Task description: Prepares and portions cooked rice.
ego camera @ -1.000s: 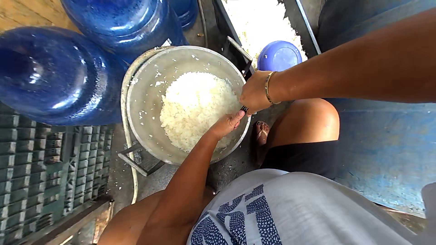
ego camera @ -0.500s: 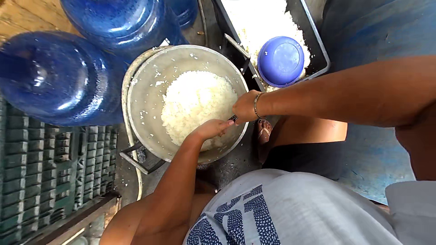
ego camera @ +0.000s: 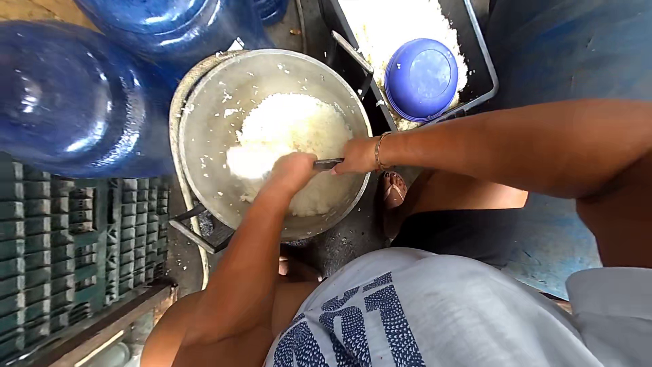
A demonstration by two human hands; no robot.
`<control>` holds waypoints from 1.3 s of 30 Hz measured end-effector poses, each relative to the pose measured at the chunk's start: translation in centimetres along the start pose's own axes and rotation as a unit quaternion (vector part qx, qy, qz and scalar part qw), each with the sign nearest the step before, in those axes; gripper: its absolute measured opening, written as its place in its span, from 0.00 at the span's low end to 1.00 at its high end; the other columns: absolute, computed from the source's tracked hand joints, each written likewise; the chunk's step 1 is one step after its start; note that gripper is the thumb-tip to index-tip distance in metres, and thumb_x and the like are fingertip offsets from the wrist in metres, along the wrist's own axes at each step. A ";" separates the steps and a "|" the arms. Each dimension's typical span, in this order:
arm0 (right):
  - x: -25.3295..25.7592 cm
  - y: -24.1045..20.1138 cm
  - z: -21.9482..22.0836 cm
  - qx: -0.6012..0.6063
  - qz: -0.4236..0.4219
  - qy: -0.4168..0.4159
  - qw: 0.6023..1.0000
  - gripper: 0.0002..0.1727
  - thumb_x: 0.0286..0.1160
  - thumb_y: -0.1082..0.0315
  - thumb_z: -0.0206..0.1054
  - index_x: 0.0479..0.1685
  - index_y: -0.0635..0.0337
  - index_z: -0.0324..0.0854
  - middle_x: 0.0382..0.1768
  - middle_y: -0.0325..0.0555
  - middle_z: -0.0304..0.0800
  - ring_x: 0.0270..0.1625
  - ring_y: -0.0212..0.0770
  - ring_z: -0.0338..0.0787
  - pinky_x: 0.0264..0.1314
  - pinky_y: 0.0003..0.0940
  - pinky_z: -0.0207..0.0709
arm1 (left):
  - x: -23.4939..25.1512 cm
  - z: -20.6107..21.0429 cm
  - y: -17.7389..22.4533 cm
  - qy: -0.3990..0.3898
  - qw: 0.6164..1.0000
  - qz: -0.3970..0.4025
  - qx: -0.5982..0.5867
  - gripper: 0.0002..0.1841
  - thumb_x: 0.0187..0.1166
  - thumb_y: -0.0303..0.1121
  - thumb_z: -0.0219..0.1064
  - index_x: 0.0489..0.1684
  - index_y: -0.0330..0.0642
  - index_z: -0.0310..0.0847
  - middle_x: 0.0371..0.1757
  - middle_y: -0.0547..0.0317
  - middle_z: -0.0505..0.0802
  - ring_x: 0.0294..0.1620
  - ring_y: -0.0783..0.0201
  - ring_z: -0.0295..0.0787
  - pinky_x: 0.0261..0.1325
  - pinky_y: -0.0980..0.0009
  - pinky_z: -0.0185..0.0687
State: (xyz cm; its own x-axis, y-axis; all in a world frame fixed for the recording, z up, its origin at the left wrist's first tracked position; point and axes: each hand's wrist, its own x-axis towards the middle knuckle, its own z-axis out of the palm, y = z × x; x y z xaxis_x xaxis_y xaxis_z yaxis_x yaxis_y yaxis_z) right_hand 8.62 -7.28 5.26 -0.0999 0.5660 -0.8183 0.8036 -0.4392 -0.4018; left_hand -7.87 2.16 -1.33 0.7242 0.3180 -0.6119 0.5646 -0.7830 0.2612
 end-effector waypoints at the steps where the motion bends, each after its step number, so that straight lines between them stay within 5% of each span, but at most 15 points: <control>1: 0.1 -0.3 0.4 0.057 0.025 -0.003 0.998 0.31 0.88 0.42 0.60 0.43 0.67 0.87 0.36 0.52 0.86 0.38 0.45 0.84 0.44 0.48 0.78 | 0.0 -0.4 -0.3 0.007 1.000 -0.002 0.014 0.17 0.87 0.44 0.66 0.47 0.36 0.85 0.48 0.38 0.92 0.56 0.36 0.90 0.57 0.34 0.81; 3: 0.4 0.0 1.1 0.189 0.068 -0.028 0.979 0.30 0.86 0.39 0.60 0.40 0.60 0.86 0.18 0.39 0.75 0.16 0.31 0.68 0.20 0.30 0.66 | -0.2 -0.8 -0.3 0.004 1.000 -0.006 0.025 0.16 0.85 0.43 0.67 0.47 0.37 0.85 0.50 0.41 0.92 0.59 0.38 0.89 0.59 0.36 0.82; 5: -0.3 0.6 1.0 0.295 0.078 -0.046 0.951 0.27 0.86 0.41 0.62 0.45 0.59 0.87 0.16 0.38 0.75 0.12 0.30 0.66 0.15 0.27 0.64 | -0.7 -0.7 0.0 0.007 1.000 -0.004 0.004 0.16 0.86 0.44 0.67 0.48 0.37 0.85 0.52 0.41 0.91 0.61 0.40 0.88 0.63 0.38 0.81; 9: -3.6 -0.1 -2.2 0.444 -0.078 0.046 0.891 0.20 0.91 0.55 0.59 0.68 0.59 0.81 0.39 0.46 0.92 0.25 0.35 0.86 0.29 0.31 0.83 | -1.8 -1.7 -0.6 0.071 0.988 -0.044 -0.130 0.23 0.89 0.49 0.61 0.51 0.32 0.84 0.47 0.34 0.91 0.54 0.35 0.89 0.60 0.32 0.79; 12: -4.3 -1.3 -3.6 0.491 -0.262 0.155 0.816 0.21 0.85 0.59 0.66 0.71 0.60 0.79 0.45 0.50 0.92 0.36 0.40 0.92 0.38 0.36 0.89 | -3.2 -3.7 0.1 0.175 0.954 -0.094 -0.226 0.32 0.89 0.58 0.56 0.50 0.29 0.82 0.39 0.33 0.89 0.44 0.34 0.88 0.54 0.32 0.78; 15: -2.3 -3.7 -3.2 0.468 -0.333 0.353 0.738 0.09 0.78 0.63 0.73 0.40 0.59 0.83 0.39 0.42 0.84 0.43 0.34 0.84 0.47 0.32 0.80 | -3.9 -5.5 1.9 0.222 0.948 -0.073 -0.216 0.32 0.87 0.58 0.58 0.52 0.28 0.80 0.39 0.34 0.88 0.44 0.36 0.87 0.53 0.34 0.79; 16: -1.7 -4.9 -3.3 0.525 -0.327 0.373 0.691 0.11 0.81 0.67 0.69 0.29 0.58 0.78 0.29 0.39 0.81 0.36 0.33 0.82 0.45 0.32 0.78 | -4.2 -6.0 2.1 0.209 0.955 -0.059 -0.201 0.31 0.87 0.56 0.60 0.56 0.28 0.77 0.43 0.34 0.87 0.47 0.36 0.87 0.56 0.34 0.79; 18: -1.7 -7.1 -4.3 0.650 -0.305 0.341 0.607 0.15 0.88 0.70 0.60 0.26 0.57 0.71 0.17 0.38 0.73 0.25 0.35 0.80 0.41 0.35 0.84 | -5.6 -7.3 1.4 0.171 0.969 -0.043 -0.176 0.30 0.84 0.51 0.67 0.67 0.30 0.72 0.54 0.32 0.87 0.57 0.34 0.87 0.63 0.32 0.78; 21: -2.7 -9.7 -7.1 0.691 -0.341 0.333 0.543 0.24 0.89 0.72 0.57 0.16 0.55 0.62 0.08 0.37 0.61 0.12 0.32 0.65 0.19 0.28 0.70 | -10.6 -9.0 -1.4 0.176 0.970 -0.067 -0.152 0.36 0.81 0.49 0.72 0.83 0.37 0.66 0.73 0.35 0.83 0.72 0.32 0.81 0.72 0.29 0.73; 23: -2.8 -11.1 -9.1 0.664 -0.415 0.349 0.514 0.27 0.83 0.80 0.54 0.08 0.57 0.57 0.05 0.38 0.58 0.08 0.31 0.60 0.13 0.24 0.60 | -14.6 -9.4 -3.6 0.218 0.960 -0.105 -0.142 0.32 0.83 0.49 0.70 0.81 0.40 0.70 0.74 0.35 0.82 0.73 0.31 0.80 0.71 0.26 0.72; 26: -1.0 -12.8 -10.5 0.599 -0.471 0.381 0.524 0.24 0.75 0.85 0.56 0.08 0.61 0.61 0.06 0.40 0.59 0.09 0.31 0.60 0.14 0.24 0.60 | -18.2 -8.0 -6.6 0.315 0.924 -0.159 -0.145 0.25 0.86 0.50 0.65 0.69 0.39 0.80 0.67 0.32 0.85 0.66 0.30 0.84 0.65 0.26 0.74; 30: 7.9 -13.3 -9.4 0.561 -0.469 0.420 0.538 0.20 0.79 0.75 0.63 0.14 0.58 0.68 0.07 0.34 0.64 0.11 0.28 0.66 0.16 0.26 0.65 | -19.8 -7.5 -7.6 0.353 0.915 -0.168 -0.102 0.23 0.88 0.49 0.63 0.64 0.37 0.83 0.68 0.33 0.85 0.68 0.31 0.82 0.67 0.27 0.72; 34: 13.2 -12.9 -6.0 0.644 -0.401 0.314 0.571 0.22 0.82 0.74 0.60 0.14 0.55 0.65 0.07 0.32 0.60 0.09 0.27 0.61 0.14 0.24 0.58 | -19.6 -7.0 -7.2 0.353 0.921 -0.145 -0.080 0.23 0.87 0.49 0.64 0.61 0.35 0.84 0.69 0.35 0.85 0.72 0.33 0.80 0.71 0.30 0.72; 39: 10.0 -12.5 -4.5 0.626 -0.383 0.234 0.638 0.22 0.80 0.74 0.60 0.13 0.53 0.65 0.06 0.31 0.60 0.09 0.26 0.60 0.14 0.24 0.56 | -18.5 -7.3 -7.5 0.364 0.920 -0.123 -0.076 0.23 0.87 0.49 0.64 0.59 0.36 0.86 0.69 0.38 0.86 0.72 0.36 0.81 0.72 0.33 0.72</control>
State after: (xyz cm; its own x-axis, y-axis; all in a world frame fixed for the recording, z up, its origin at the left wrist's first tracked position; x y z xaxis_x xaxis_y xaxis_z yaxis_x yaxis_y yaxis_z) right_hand 0.23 6.95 3.93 0.2397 0.9667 -0.0899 -0.5023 0.0442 -0.8636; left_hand -22.64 6.01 13.50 0.6092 0.7928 -0.0188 0.7559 -0.5733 0.3162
